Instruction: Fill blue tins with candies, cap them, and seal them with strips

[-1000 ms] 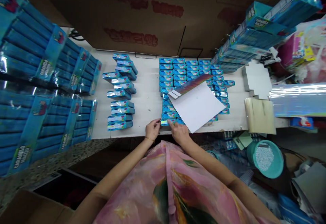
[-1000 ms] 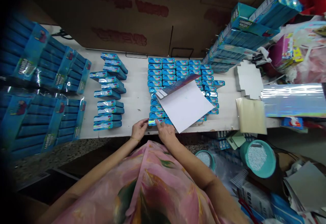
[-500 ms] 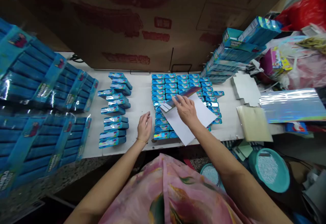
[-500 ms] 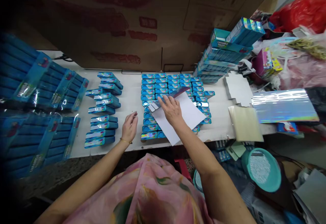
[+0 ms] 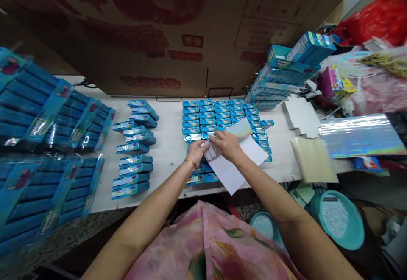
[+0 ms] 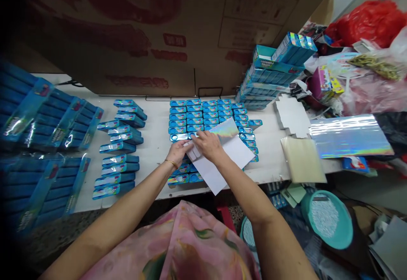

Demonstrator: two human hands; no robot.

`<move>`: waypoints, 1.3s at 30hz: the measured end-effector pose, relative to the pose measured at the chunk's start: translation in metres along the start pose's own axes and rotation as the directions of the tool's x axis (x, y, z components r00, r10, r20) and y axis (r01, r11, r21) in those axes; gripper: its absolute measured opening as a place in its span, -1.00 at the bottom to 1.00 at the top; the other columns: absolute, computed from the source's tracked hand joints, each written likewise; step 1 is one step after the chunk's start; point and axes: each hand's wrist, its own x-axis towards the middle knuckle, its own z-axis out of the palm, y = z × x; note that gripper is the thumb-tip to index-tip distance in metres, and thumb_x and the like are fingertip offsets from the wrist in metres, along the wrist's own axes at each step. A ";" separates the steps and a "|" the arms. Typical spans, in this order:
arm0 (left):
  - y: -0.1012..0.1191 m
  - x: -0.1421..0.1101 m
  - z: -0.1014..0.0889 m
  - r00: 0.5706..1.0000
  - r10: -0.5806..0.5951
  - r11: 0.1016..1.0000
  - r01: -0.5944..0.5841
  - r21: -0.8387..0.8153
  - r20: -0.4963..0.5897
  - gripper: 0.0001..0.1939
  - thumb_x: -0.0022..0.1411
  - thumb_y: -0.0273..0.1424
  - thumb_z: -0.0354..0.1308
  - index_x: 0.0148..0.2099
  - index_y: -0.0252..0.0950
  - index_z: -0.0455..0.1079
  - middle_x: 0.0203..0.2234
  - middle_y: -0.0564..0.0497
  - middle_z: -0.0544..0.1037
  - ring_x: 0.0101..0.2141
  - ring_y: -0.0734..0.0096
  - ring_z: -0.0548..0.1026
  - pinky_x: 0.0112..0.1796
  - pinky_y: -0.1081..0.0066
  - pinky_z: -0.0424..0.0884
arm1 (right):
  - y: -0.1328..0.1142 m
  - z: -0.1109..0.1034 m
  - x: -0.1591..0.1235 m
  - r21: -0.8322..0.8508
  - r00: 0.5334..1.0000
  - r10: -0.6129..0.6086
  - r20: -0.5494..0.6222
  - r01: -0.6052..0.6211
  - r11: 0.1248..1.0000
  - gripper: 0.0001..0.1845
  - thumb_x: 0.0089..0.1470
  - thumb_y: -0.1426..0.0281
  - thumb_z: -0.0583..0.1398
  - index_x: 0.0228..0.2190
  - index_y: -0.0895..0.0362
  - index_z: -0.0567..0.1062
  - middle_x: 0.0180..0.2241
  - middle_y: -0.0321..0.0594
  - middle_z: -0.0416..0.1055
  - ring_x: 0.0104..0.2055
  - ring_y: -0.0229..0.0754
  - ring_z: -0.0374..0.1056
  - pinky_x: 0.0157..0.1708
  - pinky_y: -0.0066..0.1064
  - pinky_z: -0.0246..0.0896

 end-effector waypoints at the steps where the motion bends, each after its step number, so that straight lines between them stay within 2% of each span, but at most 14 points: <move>1: 0.001 -0.001 0.001 1.000 0.005 1.000 -0.005 -0.015 0.003 -0.68 -0.29 -0.37 0.26 -0.37 -0.36 0.40 -0.59 0.07 0.48 -0.55 0.47 0.40 -0.42 0.39 0.36 | 0.002 0.002 0.005 -0.010 0.999 -0.029 0.020 0.029 1.000 -0.63 0.14 0.41 -0.08 -0.03 0.13 0.28 -0.12 -0.09 0.26 -0.17 -0.12 0.10 -0.21 -0.30 0.04; 8: -0.006 -0.001 0.008 0.997 -0.072 0.994 0.072 -0.077 0.005 -0.63 -0.25 -0.33 0.26 -0.31 -0.37 0.38 -0.56 0.02 0.49 -0.56 0.46 0.41 -0.45 0.38 0.37 | 0.013 0.017 -0.007 0.005 0.998 -0.068 0.014 0.068 0.998 -0.66 0.16 0.44 -0.11 -0.11 0.18 0.34 -0.08 -0.08 0.25 -0.16 -0.16 0.13 -0.20 -0.32 0.03; 12: -0.013 0.020 0.014 0.996 -0.021 0.998 0.026 0.062 -0.087 -0.63 -0.18 -0.31 0.21 -0.27 -0.40 0.37 -0.55 -0.01 0.48 -0.54 0.42 0.42 -0.45 0.35 0.38 | -0.001 -0.019 -0.033 0.061 0.996 0.076 -0.048 -0.073 0.995 -0.72 0.13 0.42 -0.07 -0.32 0.18 0.42 -0.20 -0.09 0.32 -0.23 -0.19 0.18 -0.22 -0.35 0.05; 15: -0.008 0.034 0.014 0.988 0.054 0.982 -0.026 0.188 -0.148 -0.65 -0.16 -0.33 0.20 -0.27 -0.40 0.38 -0.45 -0.06 0.50 -0.42 0.33 0.45 -0.37 0.32 0.37 | -0.024 -0.054 -0.053 0.264 0.968 0.237 -0.086 -0.208 0.942 -0.80 0.06 0.45 -0.02 -0.39 0.18 0.40 -0.32 -0.14 0.34 -0.29 -0.23 0.22 -0.27 -0.41 0.09; 18: 0.002 0.025 0.003 0.957 0.229 0.947 -0.177 0.269 -0.177 -0.63 -0.13 -0.31 0.20 -0.21 -0.35 0.38 -0.22 -0.09 0.46 -0.18 0.29 0.39 -0.17 0.33 0.30 | -0.046 -0.066 -0.060 0.565 0.900 0.435 -0.022 -0.347 0.748 -0.86 -0.03 0.45 0.03 -0.49 0.16 0.39 -0.44 -0.24 0.33 -0.45 -0.32 0.23 -0.41 -0.48 0.12; 20: 0.008 0.002 -0.011 0.942 0.301 0.928 -0.254 0.272 -0.149 -0.61 -0.02 -0.19 0.10 -0.18 -0.34 0.37 -0.19 -0.10 0.44 -0.13 0.31 0.35 -0.12 0.34 0.25 | -0.056 -0.057 -0.056 0.748 0.830 0.545 0.120 -0.436 0.500 -0.88 -0.08 0.40 0.07 -0.54 0.16 0.38 -0.56 -0.31 0.31 -0.56 -0.35 0.19 -0.54 -0.51 0.09; 22: 0.011 -0.029 -0.028 0.984 0.172 0.975 -0.163 0.152 -0.046 -0.50 0.04 -0.05 -0.04 -0.20 -0.38 0.38 -0.30 -0.12 0.48 -0.23 0.33 0.41 -0.18 0.33 0.30 | -0.064 -0.039 -0.050 0.843 0.744 0.597 0.300 -0.499 0.199 -0.85 -0.13 0.33 0.10 -0.56 0.17 0.37 -0.68 -0.37 0.25 -0.65 -0.36 0.14 -0.64 -0.53 0.03; 24: 0.012 -0.059 -0.045 0.999 0.024 0.999 -0.025 0.034 0.038 -0.44 0.00 0.00 -0.02 -0.20 -0.41 0.36 -0.35 -0.12 0.48 -0.31 0.35 0.43 -0.25 0.33 0.33 | -0.074 -0.021 -0.044 0.859 0.681 0.594 0.428 -0.511 -0.033 -0.81 -0.18 0.29 0.13 -0.56 0.17 0.37 -0.76 -0.42 0.19 -0.70 -0.37 0.09 -0.71 -0.55 -0.03; 26: 0.010 -0.081 -0.060 0.998 -0.047 0.999 0.048 -0.016 0.040 -0.48 -0.08 -0.06 0.10 -0.19 -0.40 0.35 -0.38 -0.09 0.47 -0.37 0.41 0.43 -0.31 0.37 0.34 | -0.084 -0.005 -0.039 0.854 0.655 0.580 0.485 -0.496 -0.154 -0.79 -0.23 0.27 0.16 -0.57 0.18 0.37 -0.77 -0.42 0.19 -0.72 -0.38 0.09 -0.73 -0.56 -0.05; 28: 0.004 -0.092 -0.073 0.998 -0.058 0.998 0.058 -0.001 -0.026 -0.50 -0.18 -0.17 0.23 -0.20 -0.38 0.35 -0.43 -0.02 0.46 -0.44 0.49 0.41 -0.36 0.41 0.33 | -0.094 0.008 -0.037 0.843 0.647 0.558 0.520 -0.495 -0.211 -0.77 -0.25 0.25 0.17 -0.58 0.18 0.37 -0.76 -0.42 0.20 -0.72 -0.38 0.10 -0.75 -0.56 -0.07; 30: -0.003 -0.094 -0.084 0.993 -0.049 0.998 0.053 0.040 -0.106 -0.49 -0.28 -0.24 0.29 -0.23 -0.38 0.35 -0.50 0.04 0.44 -0.50 0.54 0.38 -0.41 0.44 0.31 | -0.103 0.022 -0.035 0.831 0.638 0.554 0.535 -0.514 -0.212 -0.76 -0.27 0.24 0.18 -0.59 0.18 0.37 -0.75 -0.42 0.22 -0.71 -0.38 0.11 -0.75 -0.56 -0.08; 32: -0.013 -0.090 -0.093 0.985 -0.042 0.995 0.055 0.078 -0.167 -0.49 -0.31 -0.25 0.29 -0.25 -0.39 0.36 -0.56 0.08 0.41 -0.55 0.57 0.35 -0.45 0.47 0.29 | -0.109 0.037 -0.033 0.831 0.629 0.594 0.502 -0.541 -0.130 -0.77 -0.27 0.24 0.18 -0.60 0.17 0.38 -0.72 -0.41 0.23 -0.70 -0.38 0.11 -0.71 -0.55 -0.05; 37: -0.038 -0.074 -0.108 0.967 0.014 0.992 0.018 0.125 -0.253 -0.49 -0.31 -0.26 0.28 -0.24 -0.39 0.34 -0.66 0.16 0.36 -0.60 0.60 0.32 -0.48 0.49 0.25 | -0.113 0.072 -0.029 0.727 0.651 0.709 0.270 -0.621 0.293 -0.80 -0.19 0.26 0.14 -0.61 0.13 0.43 -0.62 -0.34 0.33 -0.55 -0.29 0.22 -0.49 -0.47 0.12; 39: -0.047 -0.069 -0.111 0.963 0.019 0.992 0.016 0.127 -0.269 -0.48 -0.31 -0.28 0.28 -0.23 -0.39 0.32 -0.66 0.15 0.39 -0.59 0.58 0.34 -0.47 0.49 0.25 | -0.112 0.079 -0.028 0.668 0.659 0.718 0.225 -0.641 0.379 -0.81 -0.16 0.28 0.12 -0.60 0.13 0.45 -0.58 -0.32 0.36 -0.50 -0.27 0.24 -0.44 -0.46 0.13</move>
